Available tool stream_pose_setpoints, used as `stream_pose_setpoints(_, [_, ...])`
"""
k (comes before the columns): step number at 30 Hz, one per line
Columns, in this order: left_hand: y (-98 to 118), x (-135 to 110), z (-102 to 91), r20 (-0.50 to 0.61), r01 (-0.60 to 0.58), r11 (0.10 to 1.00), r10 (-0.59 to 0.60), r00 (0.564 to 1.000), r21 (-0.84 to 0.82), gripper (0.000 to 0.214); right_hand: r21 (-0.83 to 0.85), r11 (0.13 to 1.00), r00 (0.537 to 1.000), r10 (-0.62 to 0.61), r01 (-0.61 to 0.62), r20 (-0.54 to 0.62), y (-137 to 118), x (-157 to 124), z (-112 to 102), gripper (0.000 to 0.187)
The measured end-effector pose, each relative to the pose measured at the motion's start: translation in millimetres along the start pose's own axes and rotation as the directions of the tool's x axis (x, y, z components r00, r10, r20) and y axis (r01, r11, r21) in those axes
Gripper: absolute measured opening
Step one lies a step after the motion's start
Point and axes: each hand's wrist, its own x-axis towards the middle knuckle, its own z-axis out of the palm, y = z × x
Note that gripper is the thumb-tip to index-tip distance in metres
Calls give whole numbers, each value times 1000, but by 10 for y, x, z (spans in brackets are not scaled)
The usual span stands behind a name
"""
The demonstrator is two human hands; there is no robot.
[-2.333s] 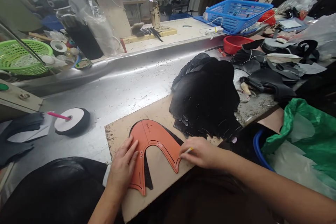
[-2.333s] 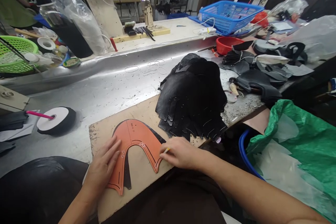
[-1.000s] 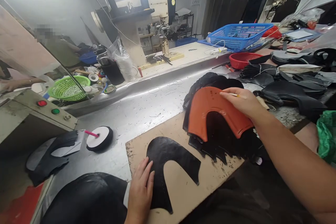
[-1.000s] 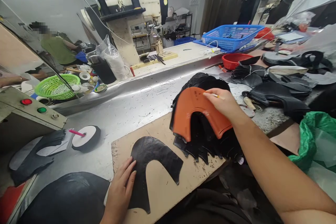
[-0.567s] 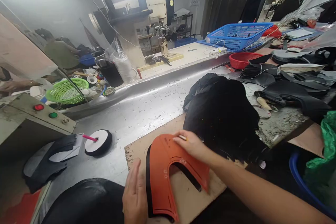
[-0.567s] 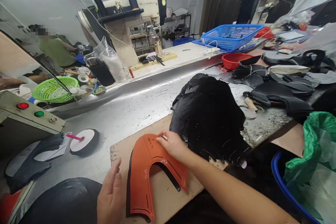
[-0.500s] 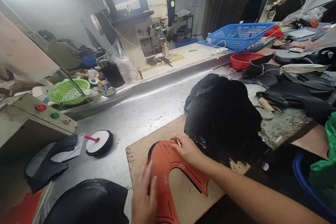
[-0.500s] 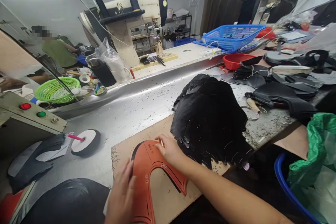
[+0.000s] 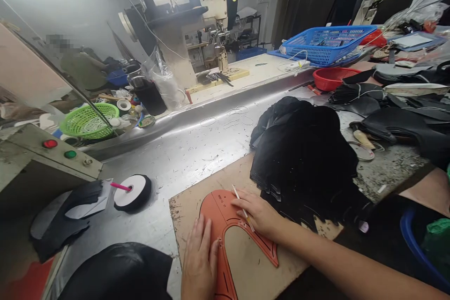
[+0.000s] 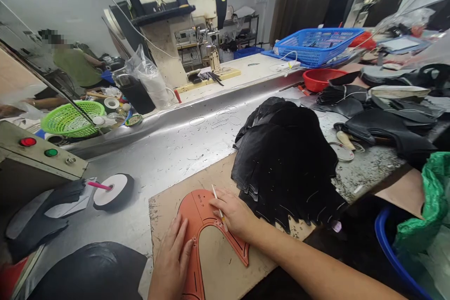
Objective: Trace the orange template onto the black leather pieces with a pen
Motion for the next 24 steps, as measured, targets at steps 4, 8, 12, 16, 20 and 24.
stream_pose_setpoints(4, [4,-22,10,7,8,1000,-8,1000,-28,48,-6,1000,1000,-7,7,5,11,0,-5,21])
stream_pose_setpoints(8, [50,-9,-4,-48,-13,1000,11,999,-27,48,-27,1000,1000,-14,15,9,32,-7,-7,21])
stream_pose_setpoints(12, [34,34,-39,-40,-49,999,48,998,-18,44,-41,999,999,-32,33,17,45,-7,-15,21])
stream_pose_setpoints(16, [-20,66,-60,-4,-78,996,78,997,-44,42,-39,998,999,-49,49,8,53,-22,-22,22])
stream_pose_setpoints(20, [-38,71,-54,-12,-82,995,81,997,-59,41,-36,999,999,-27,28,25,66,-38,-7,23])
stream_pose_setpoints(24, [-26,72,-46,-24,-95,994,94,995,-48,40,-30,999,999,-20,21,39,72,-44,-36,26])
